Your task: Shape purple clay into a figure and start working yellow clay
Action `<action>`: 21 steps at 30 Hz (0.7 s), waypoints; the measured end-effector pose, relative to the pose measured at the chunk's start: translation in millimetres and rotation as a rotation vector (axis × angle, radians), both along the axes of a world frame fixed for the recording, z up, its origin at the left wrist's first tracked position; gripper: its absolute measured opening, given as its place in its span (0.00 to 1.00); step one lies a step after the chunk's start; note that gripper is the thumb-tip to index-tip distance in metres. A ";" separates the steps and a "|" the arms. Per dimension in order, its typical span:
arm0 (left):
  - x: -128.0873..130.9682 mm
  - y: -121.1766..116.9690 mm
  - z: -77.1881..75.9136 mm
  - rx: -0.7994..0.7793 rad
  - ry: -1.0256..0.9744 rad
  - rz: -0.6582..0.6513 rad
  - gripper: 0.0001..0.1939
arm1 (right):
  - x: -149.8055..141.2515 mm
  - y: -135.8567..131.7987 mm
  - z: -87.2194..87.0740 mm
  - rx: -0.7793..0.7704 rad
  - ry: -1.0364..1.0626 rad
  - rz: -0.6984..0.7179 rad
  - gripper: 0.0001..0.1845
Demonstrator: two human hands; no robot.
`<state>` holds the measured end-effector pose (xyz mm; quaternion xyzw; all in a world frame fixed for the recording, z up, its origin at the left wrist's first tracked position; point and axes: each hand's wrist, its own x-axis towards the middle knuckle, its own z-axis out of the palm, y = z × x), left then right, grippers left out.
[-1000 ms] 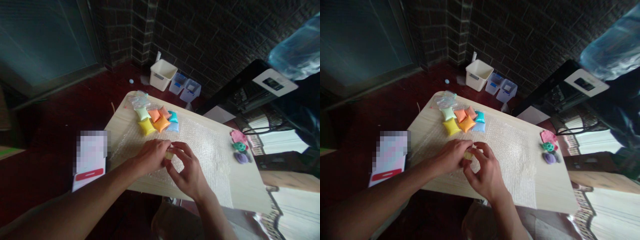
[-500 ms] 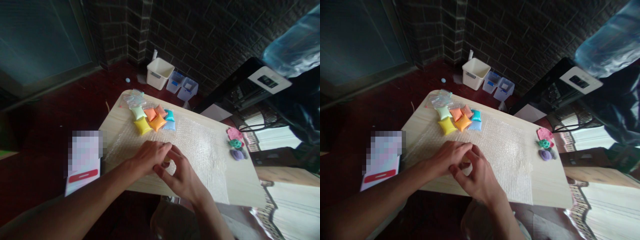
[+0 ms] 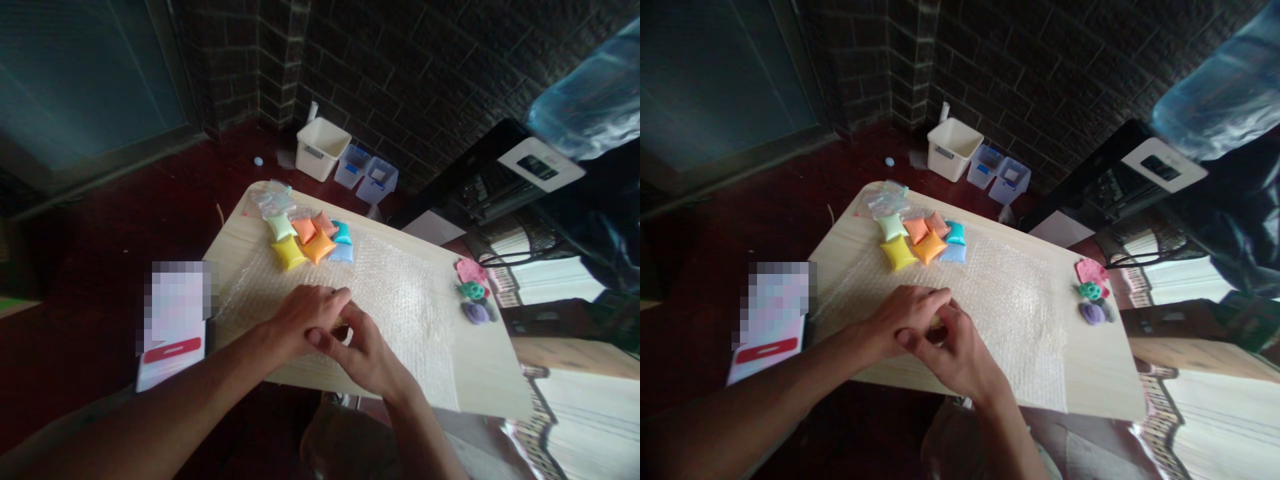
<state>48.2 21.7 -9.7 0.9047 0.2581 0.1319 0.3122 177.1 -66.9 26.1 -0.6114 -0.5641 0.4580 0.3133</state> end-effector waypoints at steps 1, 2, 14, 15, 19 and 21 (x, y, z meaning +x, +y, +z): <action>0.1 -0.4 0.2 -0.016 -0.025 0.008 0.08 | 0.8 0.5 -1.2 0.010 0.005 -0.004 0.14; 0.1 -0.4 0.7 -0.044 -0.068 0.020 0.09 | 2.4 0.9 -2.3 0.031 0.017 -0.015 0.14; -3.5 17.0 -4.6 -0.749 -0.704 0.134 0.19 | 39.5 0.0 -16.4 0.068 0.649 -0.383 0.20; -2.2 16.6 -6.4 -0.782 -0.732 0.139 0.18 | 39.3 0.0 -17.6 0.068 0.639 -0.376 0.20; 3.1 13.8 -7.0 -0.943 -0.811 0.155 0.17 | 38.2 -0.9 -17.9 0.154 0.451 -0.298 0.23; 6.0 11.0 -4.1 -1.053 -0.865 0.169 0.18 | 37.5 -2.1 -16.4 0.240 0.252 -0.268 0.25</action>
